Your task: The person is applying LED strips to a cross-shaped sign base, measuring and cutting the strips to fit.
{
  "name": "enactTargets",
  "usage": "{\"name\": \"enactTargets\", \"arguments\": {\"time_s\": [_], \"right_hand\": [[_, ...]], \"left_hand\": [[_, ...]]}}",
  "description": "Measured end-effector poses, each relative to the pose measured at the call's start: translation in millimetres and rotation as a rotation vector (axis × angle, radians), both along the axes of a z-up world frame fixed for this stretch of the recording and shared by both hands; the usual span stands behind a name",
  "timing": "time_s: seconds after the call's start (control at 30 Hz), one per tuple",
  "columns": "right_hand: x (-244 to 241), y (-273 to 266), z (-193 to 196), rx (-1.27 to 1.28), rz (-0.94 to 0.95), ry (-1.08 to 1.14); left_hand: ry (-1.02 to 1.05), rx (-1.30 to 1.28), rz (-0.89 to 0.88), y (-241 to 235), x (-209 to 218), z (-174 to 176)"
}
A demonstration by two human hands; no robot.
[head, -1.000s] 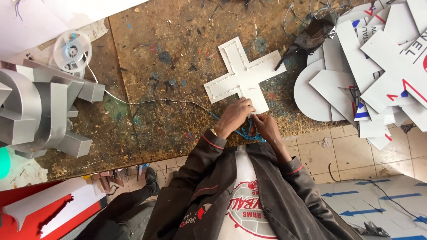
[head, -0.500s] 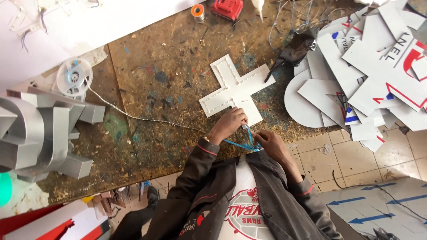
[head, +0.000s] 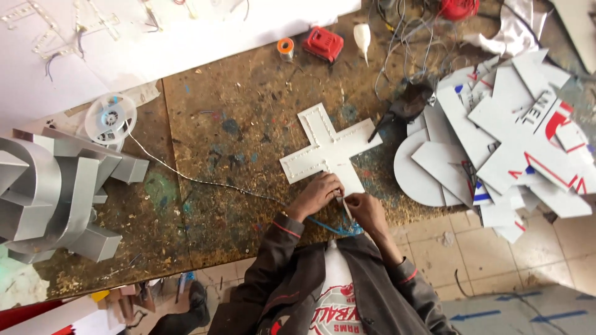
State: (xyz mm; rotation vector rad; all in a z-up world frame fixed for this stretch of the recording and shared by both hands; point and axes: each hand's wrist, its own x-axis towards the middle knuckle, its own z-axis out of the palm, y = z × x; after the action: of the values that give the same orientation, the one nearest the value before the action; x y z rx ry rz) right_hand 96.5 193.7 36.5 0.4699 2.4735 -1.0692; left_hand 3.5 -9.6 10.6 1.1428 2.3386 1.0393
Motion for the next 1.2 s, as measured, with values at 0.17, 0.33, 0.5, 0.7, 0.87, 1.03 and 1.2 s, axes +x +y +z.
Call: {"name": "enactTargets", "arguments": {"time_s": [0.17,0.33,0.5,0.7,0.87,1.03,1.2], "right_hand": [[9.6,22.3,10.7,-0.025,0.066,0.001],[16.5,63.3,82.5,0.015,0.048,-0.045],[28.8,138.7,58.5,0.452,-0.139,-0.114],[39.1,138.1,77.0,0.306,-0.154,-0.169],[7.9,68.2,93.6,0.113,-0.037,0.051],[-8.9,27.6,16.7,0.062,0.159,0.041],[-6.6,25.1,-2.9,0.035,0.174,-0.009]], "left_hand": [[0.004,0.039,0.03,0.8,6.9,18.9],[-0.003,0.044,0.006,3.2,0.3,-5.4],[0.09,0.032,-0.005,6.4,5.2,-10.0],[0.117,-0.033,0.023,8.7,10.7,-33.7],[0.155,-0.09,0.092,10.6,26.4,-24.7],[0.166,-0.077,0.195,15.1,41.3,14.5],[0.201,-0.055,0.232,9.9,43.1,18.2]]}}
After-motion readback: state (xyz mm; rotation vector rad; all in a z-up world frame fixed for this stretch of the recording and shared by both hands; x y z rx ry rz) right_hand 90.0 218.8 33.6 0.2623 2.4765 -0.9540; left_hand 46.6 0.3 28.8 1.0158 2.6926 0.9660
